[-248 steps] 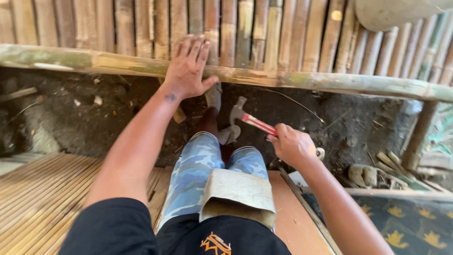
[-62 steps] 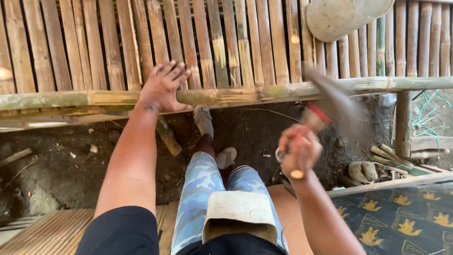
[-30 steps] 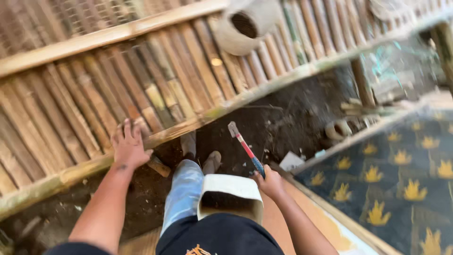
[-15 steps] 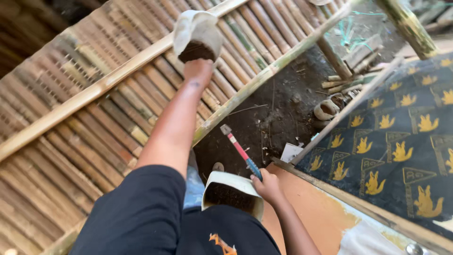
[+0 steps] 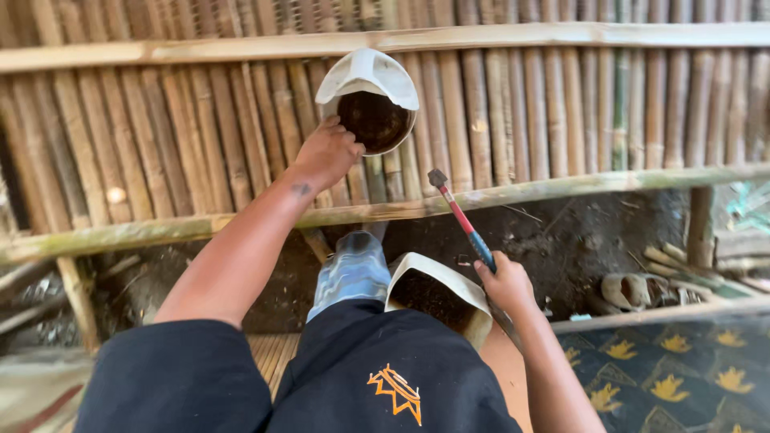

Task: The person hammers nails into a bamboo structure using a hammer. They repeatedly pick up nails from a container and drive them into the bamboo frame.

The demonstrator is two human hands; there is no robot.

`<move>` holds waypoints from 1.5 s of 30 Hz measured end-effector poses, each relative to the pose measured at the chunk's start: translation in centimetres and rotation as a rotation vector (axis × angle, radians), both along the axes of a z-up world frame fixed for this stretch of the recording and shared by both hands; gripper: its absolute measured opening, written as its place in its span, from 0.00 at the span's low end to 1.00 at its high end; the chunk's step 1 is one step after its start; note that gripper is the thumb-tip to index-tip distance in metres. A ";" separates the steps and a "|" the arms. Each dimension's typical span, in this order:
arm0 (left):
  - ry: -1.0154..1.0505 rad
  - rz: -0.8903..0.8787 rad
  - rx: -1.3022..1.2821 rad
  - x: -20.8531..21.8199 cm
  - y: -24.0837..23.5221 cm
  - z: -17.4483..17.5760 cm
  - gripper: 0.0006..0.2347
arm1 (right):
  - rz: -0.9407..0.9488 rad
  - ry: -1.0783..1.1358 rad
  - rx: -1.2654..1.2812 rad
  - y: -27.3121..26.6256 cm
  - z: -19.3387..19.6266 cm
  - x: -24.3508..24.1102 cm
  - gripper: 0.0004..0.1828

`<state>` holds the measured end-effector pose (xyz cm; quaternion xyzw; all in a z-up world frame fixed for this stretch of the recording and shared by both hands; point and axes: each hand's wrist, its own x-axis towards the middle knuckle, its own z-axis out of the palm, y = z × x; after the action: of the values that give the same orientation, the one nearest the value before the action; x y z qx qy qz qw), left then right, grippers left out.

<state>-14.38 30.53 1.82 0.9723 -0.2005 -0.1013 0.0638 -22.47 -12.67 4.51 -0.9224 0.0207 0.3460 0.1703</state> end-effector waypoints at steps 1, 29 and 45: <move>0.023 0.035 -0.006 -0.3 1.2 -0.2 0.04 | 0.041 0.021 -0.005 1.1 -0.5 0.9 0.21; 0.355 0.141 0.271 11.1 5.1 -11.6 0.11 | 0.072 0.081 0.005 4.3 -5.0 -2.9 0.21; 0.410 0.292 0.320 3.2 10.0 -10.6 0.07 | 0.015 -0.050 0.137 4.3 -5.8 -7.8 0.19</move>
<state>-11.17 40.48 -8.78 0.9478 -0.0227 -0.3159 -0.0373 -30.27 -8.33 -1.29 -0.9171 -0.0142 0.3248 0.2308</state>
